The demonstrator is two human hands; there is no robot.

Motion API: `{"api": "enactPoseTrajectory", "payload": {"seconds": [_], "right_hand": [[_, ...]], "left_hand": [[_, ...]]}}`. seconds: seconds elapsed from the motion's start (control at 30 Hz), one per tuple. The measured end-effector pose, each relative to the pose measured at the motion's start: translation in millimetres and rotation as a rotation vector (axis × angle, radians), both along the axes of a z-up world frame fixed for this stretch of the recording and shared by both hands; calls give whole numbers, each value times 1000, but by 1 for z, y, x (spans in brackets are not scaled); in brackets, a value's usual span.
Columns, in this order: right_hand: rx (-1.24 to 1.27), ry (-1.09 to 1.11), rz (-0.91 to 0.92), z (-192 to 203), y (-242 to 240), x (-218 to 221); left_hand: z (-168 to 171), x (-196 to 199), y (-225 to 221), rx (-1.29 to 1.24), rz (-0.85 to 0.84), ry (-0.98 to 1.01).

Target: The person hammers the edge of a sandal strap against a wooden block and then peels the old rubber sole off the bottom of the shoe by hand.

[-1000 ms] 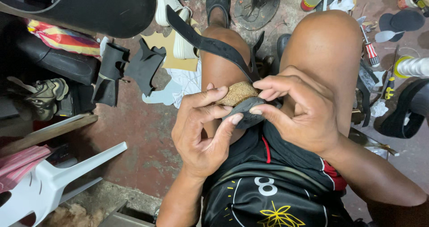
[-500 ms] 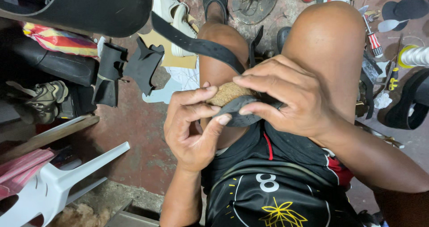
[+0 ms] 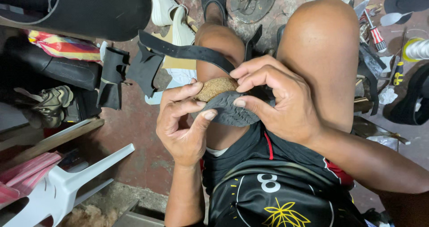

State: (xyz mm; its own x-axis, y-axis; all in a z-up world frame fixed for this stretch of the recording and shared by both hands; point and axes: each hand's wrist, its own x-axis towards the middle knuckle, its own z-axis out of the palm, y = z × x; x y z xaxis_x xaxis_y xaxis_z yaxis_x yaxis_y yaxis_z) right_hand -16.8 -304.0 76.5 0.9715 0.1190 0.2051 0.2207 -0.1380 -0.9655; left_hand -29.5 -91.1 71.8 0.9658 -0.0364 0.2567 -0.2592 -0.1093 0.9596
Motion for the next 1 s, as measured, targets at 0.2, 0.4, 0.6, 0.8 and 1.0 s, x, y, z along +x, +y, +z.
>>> {"api": "enactPoseTrajectory", "payload": {"seconds": [0.2, 0.4, 0.6, 0.8, 1.0], "right_hand": [[139, 21, 85, 3, 2, 6], [-123, -142, 140, 9, -11, 23], [-143, -95, 223, 23, -20, 46], [-46, 14, 315, 37, -35, 68], [-239, -166, 312, 40, -41, 78]], "left_hand": [[-3, 1, 2, 2, -31, -19], [23, 14, -9, 41, -49, -6], [44, 50, 5, 52, -277, 142], [7, 86, 11, -264, -364, 190], [-28, 106, -1, -501, -413, 222]]}}
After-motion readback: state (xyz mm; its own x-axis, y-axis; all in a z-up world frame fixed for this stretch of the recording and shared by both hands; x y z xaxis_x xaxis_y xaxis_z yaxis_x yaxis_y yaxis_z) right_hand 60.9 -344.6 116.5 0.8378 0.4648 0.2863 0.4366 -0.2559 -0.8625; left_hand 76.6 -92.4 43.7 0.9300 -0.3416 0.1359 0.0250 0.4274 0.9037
